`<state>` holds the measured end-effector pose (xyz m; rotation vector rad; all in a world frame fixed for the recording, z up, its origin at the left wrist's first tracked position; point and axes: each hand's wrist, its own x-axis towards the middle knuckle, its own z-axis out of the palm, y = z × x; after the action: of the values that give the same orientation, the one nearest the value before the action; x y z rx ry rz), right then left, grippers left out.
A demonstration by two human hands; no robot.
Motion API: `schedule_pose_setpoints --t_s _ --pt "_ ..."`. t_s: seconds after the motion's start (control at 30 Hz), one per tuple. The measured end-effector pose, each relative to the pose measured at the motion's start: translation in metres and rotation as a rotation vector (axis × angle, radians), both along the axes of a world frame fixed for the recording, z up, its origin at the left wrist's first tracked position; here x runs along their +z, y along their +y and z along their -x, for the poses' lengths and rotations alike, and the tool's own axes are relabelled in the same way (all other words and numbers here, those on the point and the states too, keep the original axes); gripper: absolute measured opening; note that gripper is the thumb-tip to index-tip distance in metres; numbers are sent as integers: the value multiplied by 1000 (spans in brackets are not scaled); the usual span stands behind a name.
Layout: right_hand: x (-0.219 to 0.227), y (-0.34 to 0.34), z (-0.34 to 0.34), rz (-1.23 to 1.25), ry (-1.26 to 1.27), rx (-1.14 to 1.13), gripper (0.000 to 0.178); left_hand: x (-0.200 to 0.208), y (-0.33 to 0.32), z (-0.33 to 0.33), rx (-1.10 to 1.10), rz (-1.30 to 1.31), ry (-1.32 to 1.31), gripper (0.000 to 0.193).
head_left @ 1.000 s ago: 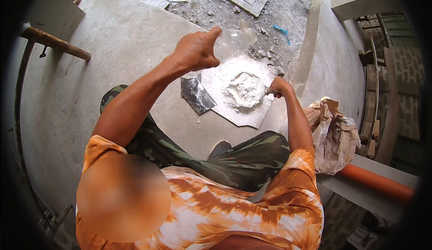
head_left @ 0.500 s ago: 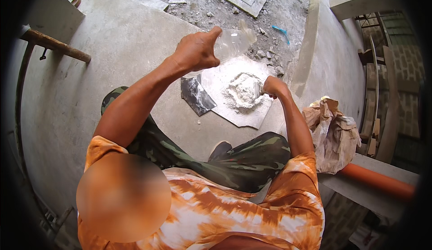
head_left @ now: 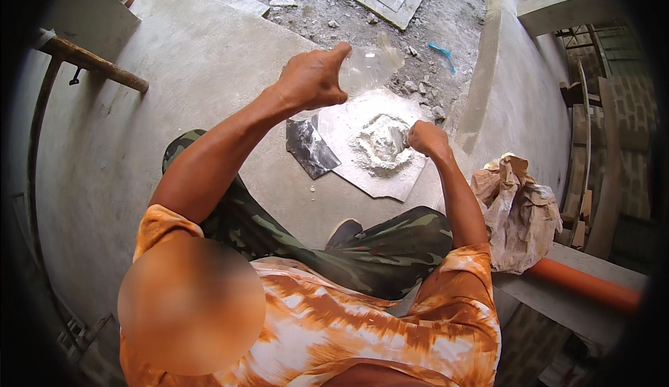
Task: The person sits on the floor and mixes a white powder on a flat board using a trowel. They repeatedly pour water from a plastic bottle into the powder and stir it into a paste.
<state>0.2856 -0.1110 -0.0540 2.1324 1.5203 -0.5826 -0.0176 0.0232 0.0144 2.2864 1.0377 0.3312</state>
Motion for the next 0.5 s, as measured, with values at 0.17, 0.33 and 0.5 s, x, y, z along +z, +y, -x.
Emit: schedule_pose_setpoints --t_s 0.17,0.33,0.5 --pt "-28 -9 10 -30 -17 60 29 3 0 1 -9 56 -26 74" --pt "9 -1 19 29 -17 95 30 -2 0 3 3 3 -16 77" --pt "-16 -3 31 49 -1 102 30 2 1 0 -9 45 8 80"
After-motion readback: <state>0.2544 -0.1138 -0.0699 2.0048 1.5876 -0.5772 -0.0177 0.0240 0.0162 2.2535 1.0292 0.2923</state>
